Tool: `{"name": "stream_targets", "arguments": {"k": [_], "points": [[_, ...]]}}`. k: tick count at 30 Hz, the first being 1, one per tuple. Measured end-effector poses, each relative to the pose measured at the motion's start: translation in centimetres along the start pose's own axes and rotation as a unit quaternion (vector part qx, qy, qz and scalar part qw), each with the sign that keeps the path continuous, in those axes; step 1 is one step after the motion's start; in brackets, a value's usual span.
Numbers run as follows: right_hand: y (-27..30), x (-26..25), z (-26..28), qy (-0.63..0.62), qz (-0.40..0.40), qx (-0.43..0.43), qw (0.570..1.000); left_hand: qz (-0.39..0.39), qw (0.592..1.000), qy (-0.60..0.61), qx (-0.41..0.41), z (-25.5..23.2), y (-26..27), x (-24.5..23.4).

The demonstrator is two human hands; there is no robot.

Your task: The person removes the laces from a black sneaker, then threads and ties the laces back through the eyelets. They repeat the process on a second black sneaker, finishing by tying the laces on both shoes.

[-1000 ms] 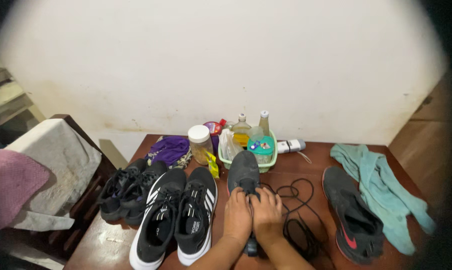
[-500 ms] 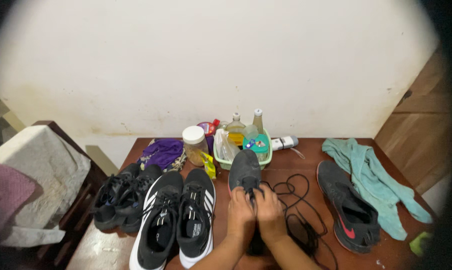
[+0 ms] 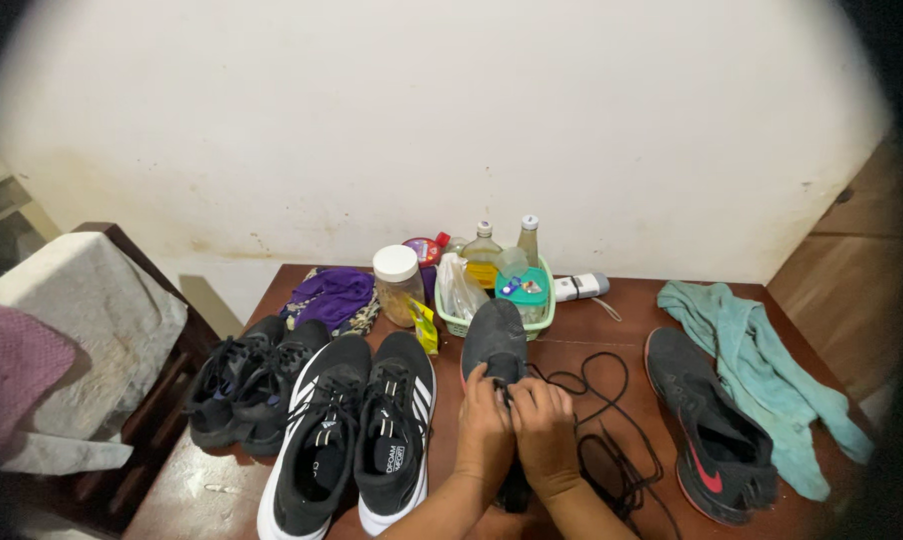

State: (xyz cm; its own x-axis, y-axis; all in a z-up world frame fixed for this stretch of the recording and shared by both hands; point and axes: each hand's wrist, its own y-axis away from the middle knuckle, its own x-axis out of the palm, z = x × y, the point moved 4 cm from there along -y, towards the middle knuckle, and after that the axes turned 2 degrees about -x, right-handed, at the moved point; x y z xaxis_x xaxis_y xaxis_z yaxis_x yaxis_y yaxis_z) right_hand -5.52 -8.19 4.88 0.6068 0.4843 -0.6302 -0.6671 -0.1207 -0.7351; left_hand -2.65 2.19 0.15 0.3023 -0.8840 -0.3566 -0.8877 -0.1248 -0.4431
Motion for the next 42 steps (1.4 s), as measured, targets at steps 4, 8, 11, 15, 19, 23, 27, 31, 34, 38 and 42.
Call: {"name": "stream_targets", "arguments": {"k": [4, 8, 11, 15, 19, 23, 27, 31, 34, 38, 42], "points": [[0.4, 0.4, -1.0, -0.004, 0.029, 0.007, 1.0, 0.013, 0.997, -0.037, 0.064, -1.1, 0.3, -0.2], [0.5, 0.4, -1.4, -0.006, 0.049, 0.012, 0.999, 0.024, 0.995, -0.069, 0.074, -2.3, 0.2, -0.5], [0.5, 0.3, -1.0, -0.024, 0.037, -0.009, 0.999, 0.039, 0.997, -0.05, 0.05, -2.4, 0.1, -0.9], [0.3, 0.3, -0.9, -0.045, 0.056, 0.013, 0.997, 0.029, 0.999, -0.026, 0.024, -1.8, 0.3, -0.9], [-0.1, -0.6, -0.6, -0.04, 0.007, -0.003, 0.999, 0.025, 0.999, -0.044, 0.002, -1.5, 0.2, -0.3], [-0.3, -0.6, -1.1, -0.025, 0.048, 0.039, 0.998, -0.007, 0.996, -0.069, 0.063, -2.0, 0.3, -0.3], [-0.3, -0.3, -1.2, 0.01, 0.072, 0.033, 0.997, -0.002, 0.995, -0.065, 0.08, -2.1, 0.4, -0.4], [-0.2, -0.2, -1.1, 0.026, 0.066, 0.031, 0.997, 0.028, 0.999, -0.029, 0.028, -1.6, 0.2, -0.3], [-0.2, -0.4, -0.9, 0.017, 0.056, 0.029, 0.998, 0.039, 0.999, 0.01, 0.024, -1.5, 0.4, -0.4], [-0.4, -0.7, -0.8, 0.008, 0.065, 0.033, 0.997, 0.053, 0.997, 0.041, 0.03, -1.5, 0.7, -0.7], [-0.3, -0.8, -0.8, -0.006, 0.071, 0.044, 0.996, 0.062, 0.997, 0.023, 0.029, -1.5, 0.9, -0.7]]}}
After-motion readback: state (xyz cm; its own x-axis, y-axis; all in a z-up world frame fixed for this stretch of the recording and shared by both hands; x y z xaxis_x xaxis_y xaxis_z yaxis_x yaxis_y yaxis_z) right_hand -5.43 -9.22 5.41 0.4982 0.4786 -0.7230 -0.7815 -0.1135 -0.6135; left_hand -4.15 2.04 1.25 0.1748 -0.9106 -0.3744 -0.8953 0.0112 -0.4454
